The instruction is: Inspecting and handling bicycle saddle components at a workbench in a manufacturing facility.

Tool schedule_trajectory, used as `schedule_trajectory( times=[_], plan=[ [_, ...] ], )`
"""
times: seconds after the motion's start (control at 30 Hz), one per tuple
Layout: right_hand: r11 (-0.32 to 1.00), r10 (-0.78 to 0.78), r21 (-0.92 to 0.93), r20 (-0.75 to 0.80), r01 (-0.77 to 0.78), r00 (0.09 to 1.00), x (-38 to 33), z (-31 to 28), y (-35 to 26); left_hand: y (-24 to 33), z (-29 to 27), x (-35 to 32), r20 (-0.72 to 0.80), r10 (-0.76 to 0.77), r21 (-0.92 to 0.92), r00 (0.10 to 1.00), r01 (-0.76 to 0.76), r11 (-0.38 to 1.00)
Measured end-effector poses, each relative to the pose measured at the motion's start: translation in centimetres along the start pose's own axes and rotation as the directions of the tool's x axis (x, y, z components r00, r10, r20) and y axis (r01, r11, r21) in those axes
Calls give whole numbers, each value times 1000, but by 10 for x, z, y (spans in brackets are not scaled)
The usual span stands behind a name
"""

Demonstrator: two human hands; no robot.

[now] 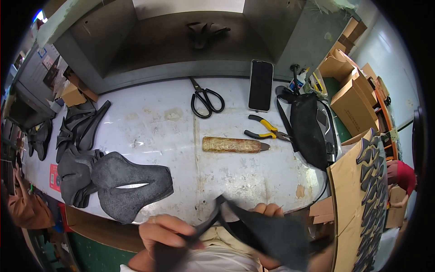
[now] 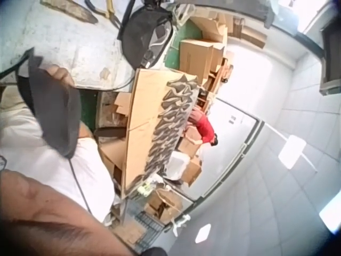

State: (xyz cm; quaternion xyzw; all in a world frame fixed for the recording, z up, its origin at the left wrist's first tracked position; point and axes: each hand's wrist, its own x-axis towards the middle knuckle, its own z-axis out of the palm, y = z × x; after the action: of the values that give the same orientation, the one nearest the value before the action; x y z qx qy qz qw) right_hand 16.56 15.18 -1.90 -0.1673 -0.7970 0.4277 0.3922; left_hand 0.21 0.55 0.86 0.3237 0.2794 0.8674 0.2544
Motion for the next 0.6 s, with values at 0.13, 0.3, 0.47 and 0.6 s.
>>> schedule_trajectory(
  times=[0.13,0.3,0.47,0.6],
  plan=[
    [11,676,882,341,-472,653,17,-3,0,5,-14,-3,-123,-356,242,926,376,894],
    [244,441,708,527,-662,726,0,-15,21,17,6,5,-162,-531,285,832,555,781],
    [404,361,589,601,-700,713,6,-21,14,18,-18,23,230,-851,591,472,627,507],
    [479,397,412,686,-775,610,14,-14,0,24,18,43,159,-890,612,427,665,428]
  ],
)
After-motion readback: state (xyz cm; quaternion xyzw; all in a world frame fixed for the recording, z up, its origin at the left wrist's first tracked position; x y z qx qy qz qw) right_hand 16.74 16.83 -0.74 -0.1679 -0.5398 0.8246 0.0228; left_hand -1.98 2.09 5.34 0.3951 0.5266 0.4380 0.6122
